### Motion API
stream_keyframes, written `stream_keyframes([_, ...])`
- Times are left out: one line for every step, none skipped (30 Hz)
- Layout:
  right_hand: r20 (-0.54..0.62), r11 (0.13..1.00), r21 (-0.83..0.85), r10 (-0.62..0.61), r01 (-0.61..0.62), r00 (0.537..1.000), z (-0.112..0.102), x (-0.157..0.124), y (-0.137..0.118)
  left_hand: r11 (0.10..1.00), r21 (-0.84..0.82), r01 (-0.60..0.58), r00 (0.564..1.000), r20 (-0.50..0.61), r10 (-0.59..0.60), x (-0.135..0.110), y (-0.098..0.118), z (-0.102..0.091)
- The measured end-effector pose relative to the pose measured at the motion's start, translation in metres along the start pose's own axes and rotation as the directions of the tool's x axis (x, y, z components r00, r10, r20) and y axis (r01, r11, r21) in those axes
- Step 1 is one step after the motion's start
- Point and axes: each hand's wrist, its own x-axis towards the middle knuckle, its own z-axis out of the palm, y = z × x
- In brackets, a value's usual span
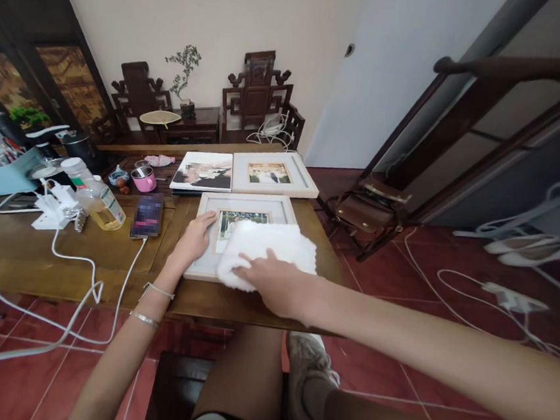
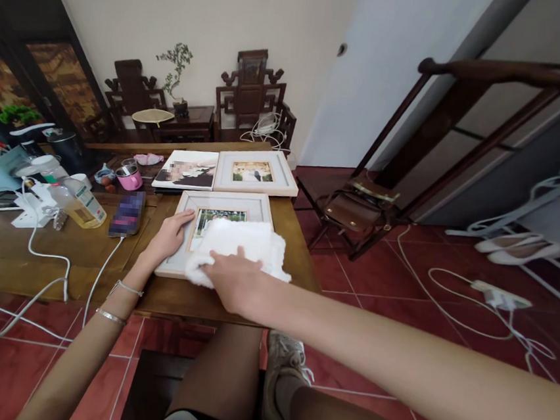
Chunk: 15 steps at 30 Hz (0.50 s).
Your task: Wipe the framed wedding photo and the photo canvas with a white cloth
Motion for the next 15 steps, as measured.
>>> stream_keyframes([0.008,0.998,0.005,-0.058,0.058,0.998,-0.001,-0.009,-0.005,1.0,0.002,-0.002,1.0,-0.003,0.002,0.0,0.0,0.0])
stream_keyframes([0.012,0.995,0.008,-0.103,0.103,0.995,-0.002,-0.015,-0.008,1.0,0.005,-0.003,1.0,-0.006,0.003,0.0,0.0,0.0])
stream_keyframes([0.012,0.991,0.011,-0.13,0.13,0.991,-0.003,-0.017,-0.009,1.0,0.008,-0.005,1.0,-0.006,0.005,0.0,0.001,0.0])
stream_keyframes([0.015,0.991,0.016,-0.134,0.134,0.991,-0.002,-0.015,-0.008,1.0,0.011,-0.005,1.0,-0.005,0.005,0.0,0.001,0.0])
stream_keyframes([0.017,0.993,0.022,-0.117,0.116,0.993,0.0,-0.01,-0.004,1.0,0.014,-0.003,1.0,-0.002,0.003,0.0,0.001,0.0])
stream_keyframes([0.012,0.996,0.024,-0.084,0.084,0.996,0.002,-0.001,0.001,1.0,0.017,0.001,1.0,0.004,-0.001,0.0,0.001,0.0])
stream_keyframes([-0.002,0.999,0.015,-0.047,0.047,0.999,0.004,0.01,0.009,1.0,0.019,0.004,1.0,0.013,-0.004,0.0,0.002,-0.001])
stream_keyframes([-0.03,1.0,-0.009,-0.012,0.011,0.999,0.007,0.024,0.017,1.0,0.019,0.006,1.0,0.024,-0.007,0.0,0.002,-0.002])
stream_keyframes([-0.067,0.999,-0.043,0.02,-0.023,0.998,0.009,0.038,0.027,1.0,0.019,0.008,0.999,0.038,-0.009,0.0,0.003,-0.002])
stream_keyframes([-0.124,0.995,-0.084,0.047,-0.057,0.991,0.01,0.052,0.038,1.0,0.019,0.01,0.999,0.051,-0.011,-0.001,0.003,-0.003])
stream_keyframes([-0.183,0.989,-0.124,0.055,-0.078,0.982,0.009,0.066,0.049,1.0,0.018,0.011,0.998,0.064,-0.012,-0.001,0.004,-0.004])
stream_keyframes([-0.228,0.985,-0.152,0.047,-0.083,0.972,0.008,0.079,0.058,1.0,0.018,0.013,0.997,0.075,-0.014,-0.002,0.005,-0.006])
stream_keyframes([-0.265,0.982,-0.169,0.04,-0.087,0.963,0.005,0.091,0.067,1.0,0.015,0.012,0.996,0.084,-0.013,-0.002,0.007,-0.007])
stream_keyframes([-0.292,0.981,-0.175,0.035,-0.089,0.956,0.001,0.101,0.073,1.0,0.007,0.009,0.996,0.091,-0.009,-0.002,0.009,-0.008])
stream_keyframes([-0.311,0.981,-0.171,0.036,-0.093,0.95,-0.003,0.11,0.077,1.0,-0.004,0.006,0.996,0.09,-0.006,-0.002,0.011,-0.009])
